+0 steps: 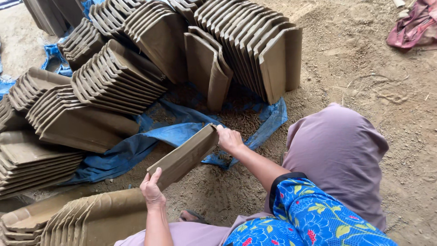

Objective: The person sits on the ground and uses a knife to trim the edges of rectangular cardboard pieces. They pick up each piece from a stack, scrape the edges to remove excess material, and place the finished piece onto a separate stack.

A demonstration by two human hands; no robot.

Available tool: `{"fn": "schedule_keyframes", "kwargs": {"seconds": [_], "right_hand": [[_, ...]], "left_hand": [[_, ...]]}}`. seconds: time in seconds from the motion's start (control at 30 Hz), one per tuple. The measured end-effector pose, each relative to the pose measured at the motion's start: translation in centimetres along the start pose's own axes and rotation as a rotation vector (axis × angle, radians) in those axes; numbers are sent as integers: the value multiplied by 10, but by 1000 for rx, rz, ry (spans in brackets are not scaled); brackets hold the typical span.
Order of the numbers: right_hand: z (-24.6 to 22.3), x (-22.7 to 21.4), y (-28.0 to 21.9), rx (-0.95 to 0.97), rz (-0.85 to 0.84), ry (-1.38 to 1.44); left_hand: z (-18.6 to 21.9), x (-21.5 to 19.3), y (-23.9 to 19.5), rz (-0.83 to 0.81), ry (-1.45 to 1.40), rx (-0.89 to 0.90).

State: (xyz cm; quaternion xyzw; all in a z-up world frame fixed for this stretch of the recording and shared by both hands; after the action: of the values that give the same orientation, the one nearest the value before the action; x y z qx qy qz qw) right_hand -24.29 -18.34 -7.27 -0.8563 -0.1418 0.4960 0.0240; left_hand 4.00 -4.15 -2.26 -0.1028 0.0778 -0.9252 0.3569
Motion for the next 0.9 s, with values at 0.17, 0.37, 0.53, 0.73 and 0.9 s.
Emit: {"fn": "schedule_keyframes", "kwargs": {"seconds": [0.17, 0.37, 0.53, 0.73, 0.9], "right_hand": [[14, 17, 19, 12, 0, -129], [27, -1, 7, 139, -203, -175], [36, 2, -12, 384, -360, -171], [-41, -20, -12, 196, -53, 293], [-35, 11, 1, -17, 101, -55]], "left_hand": [[-10, -16, 17, 164, 124, -57], [-11, -17, 19, 162, 133, -53], [-7, -17, 15, 99, 20, -75], [-16, -26, 20, 86, -45, -84], [-13, -24, 18, 127, -26, -81]]}}
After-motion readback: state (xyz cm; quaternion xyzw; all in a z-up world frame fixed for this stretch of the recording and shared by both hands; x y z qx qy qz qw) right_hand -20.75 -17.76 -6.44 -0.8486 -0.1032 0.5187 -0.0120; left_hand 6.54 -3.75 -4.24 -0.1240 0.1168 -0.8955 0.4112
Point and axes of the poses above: each hand's wrist, its own y-axis towards the middle knuckle, its own x-axis out of the palm, z = x × y, the point moved 5 cm from there along y, towards the middle knuckle, and after that the axes turned 4 degrees about -y, right-handed, at the moved point
